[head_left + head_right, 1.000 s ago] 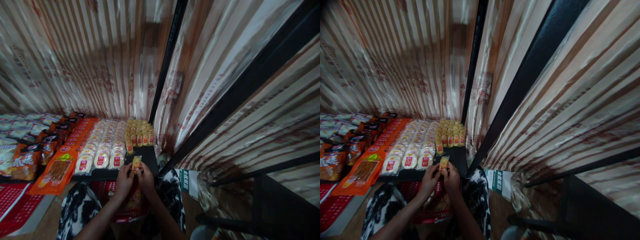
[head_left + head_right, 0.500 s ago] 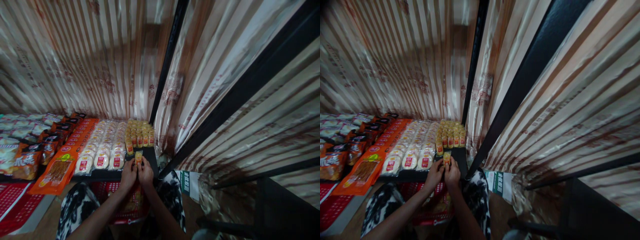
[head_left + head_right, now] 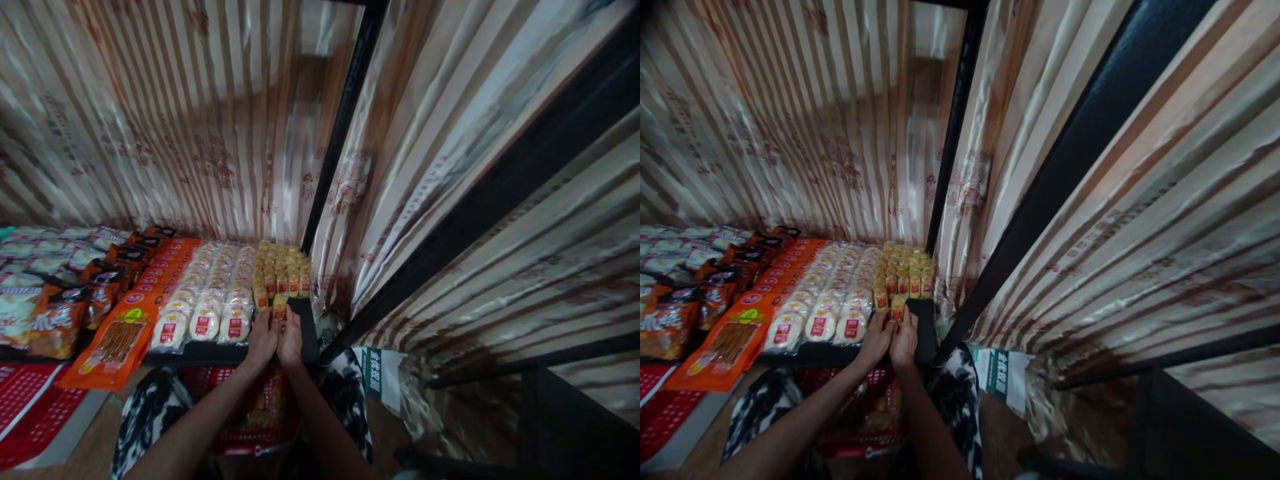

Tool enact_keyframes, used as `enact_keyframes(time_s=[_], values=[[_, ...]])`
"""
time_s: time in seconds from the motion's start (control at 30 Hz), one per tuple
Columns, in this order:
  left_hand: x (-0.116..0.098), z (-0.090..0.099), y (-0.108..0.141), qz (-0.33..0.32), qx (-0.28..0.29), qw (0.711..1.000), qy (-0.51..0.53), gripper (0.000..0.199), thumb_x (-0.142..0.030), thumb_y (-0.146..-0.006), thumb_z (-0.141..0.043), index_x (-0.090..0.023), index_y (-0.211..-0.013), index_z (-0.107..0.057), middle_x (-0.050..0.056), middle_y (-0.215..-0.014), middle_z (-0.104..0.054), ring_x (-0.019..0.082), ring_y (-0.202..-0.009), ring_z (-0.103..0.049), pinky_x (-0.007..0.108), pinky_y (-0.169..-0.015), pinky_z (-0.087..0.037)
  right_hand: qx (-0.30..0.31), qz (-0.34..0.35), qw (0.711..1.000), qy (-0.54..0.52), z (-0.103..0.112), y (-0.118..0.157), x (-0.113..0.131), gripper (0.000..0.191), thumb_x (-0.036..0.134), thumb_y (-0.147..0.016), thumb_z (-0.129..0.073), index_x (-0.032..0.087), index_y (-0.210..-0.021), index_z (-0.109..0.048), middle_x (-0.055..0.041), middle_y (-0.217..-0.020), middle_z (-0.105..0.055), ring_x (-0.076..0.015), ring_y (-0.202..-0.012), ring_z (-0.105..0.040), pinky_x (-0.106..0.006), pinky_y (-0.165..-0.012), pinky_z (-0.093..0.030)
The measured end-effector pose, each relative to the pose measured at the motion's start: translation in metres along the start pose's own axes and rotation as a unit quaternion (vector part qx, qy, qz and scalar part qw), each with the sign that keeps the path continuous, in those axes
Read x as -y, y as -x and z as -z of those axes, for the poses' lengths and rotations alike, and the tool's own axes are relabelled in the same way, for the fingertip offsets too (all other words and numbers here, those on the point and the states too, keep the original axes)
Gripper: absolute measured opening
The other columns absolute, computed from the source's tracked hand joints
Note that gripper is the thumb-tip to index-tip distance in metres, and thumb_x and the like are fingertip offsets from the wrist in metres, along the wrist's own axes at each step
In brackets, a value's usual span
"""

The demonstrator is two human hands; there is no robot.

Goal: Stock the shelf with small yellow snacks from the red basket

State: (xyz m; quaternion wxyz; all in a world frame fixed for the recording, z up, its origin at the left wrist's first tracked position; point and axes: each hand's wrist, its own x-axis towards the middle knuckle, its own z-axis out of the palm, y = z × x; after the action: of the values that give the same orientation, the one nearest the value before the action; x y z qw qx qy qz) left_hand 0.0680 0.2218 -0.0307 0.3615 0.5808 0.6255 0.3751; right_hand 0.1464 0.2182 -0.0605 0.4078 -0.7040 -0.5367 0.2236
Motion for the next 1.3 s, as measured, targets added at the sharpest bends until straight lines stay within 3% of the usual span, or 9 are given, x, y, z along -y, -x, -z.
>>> enact_keyframes(time_s=[0.23, 0.7, 1.03, 1.3], values=[[-0.007, -0.001, -0.007, 0.007, 0.018, 1.0, 0.016, 0.043, -0.019, -0.08, -0.041, -0.014, -0.121, -0.052, 0.012, -0.126, -0.055, 0.021, -0.119, -0.048, 0.035, -0.104, -0.03, -0.017, -0.019, 1.0, -0.014, -0.004, -0.011, 0.002, 0.056, 0.013, -0.078, -0.038, 0.019, -0.133, -0.043, -0.0086, -0.102, -0.053, -0.015, -0.078, -0.059, -0.026, -0.075, -0.048], [-0.011, 0.002, -0.014, 0.026, 0.018, 0.999, 0.009, 0.044, -0.02, -0.083, -0.04, -0.01, -0.125, -0.049, 0.016, -0.13, -0.052, 0.024, -0.12, -0.047, 0.036, -0.103, -0.032, 0.024, -0.016, 1.0, 0.013, 0.0, -0.018, 0.013, 0.06, 0.014, -0.078, -0.037, 0.022, -0.138, -0.037, -0.0082, -0.106, -0.055, -0.0163, -0.081, -0.061, -0.027, -0.075, -0.047], [-0.01, 0.003, -0.016, 0.015, 0.009, 0.999, -0.032, 0.043, -0.017, -0.083, -0.04, -0.011, -0.124, -0.051, 0.014, -0.13, -0.052, 0.021, -0.122, -0.045, 0.034, -0.106, -0.03, 0.007, 0.048, 0.997, -0.064, -0.014, -0.019, -0.004, 0.061, 0.013, -0.079, -0.035, 0.023, -0.139, -0.037, -0.0075, -0.114, -0.057, -0.0137, -0.083, -0.06, -0.027, -0.081, -0.048], [-0.001, 0.0, -0.018, -0.006, -0.001, 0.997, -0.073, 0.042, -0.02, -0.084, -0.038, -0.008, -0.122, -0.053, 0.016, -0.124, -0.054, 0.021, -0.117, -0.049, 0.036, -0.104, -0.033, -0.008, 0.068, 0.993, -0.097, -0.025, -0.022, -0.016, 0.054, 0.013, -0.08, -0.036, 0.025, -0.132, -0.048, -0.0072, -0.121, -0.054, -0.0165, -0.107, -0.054, -0.03, -0.093, -0.045]])
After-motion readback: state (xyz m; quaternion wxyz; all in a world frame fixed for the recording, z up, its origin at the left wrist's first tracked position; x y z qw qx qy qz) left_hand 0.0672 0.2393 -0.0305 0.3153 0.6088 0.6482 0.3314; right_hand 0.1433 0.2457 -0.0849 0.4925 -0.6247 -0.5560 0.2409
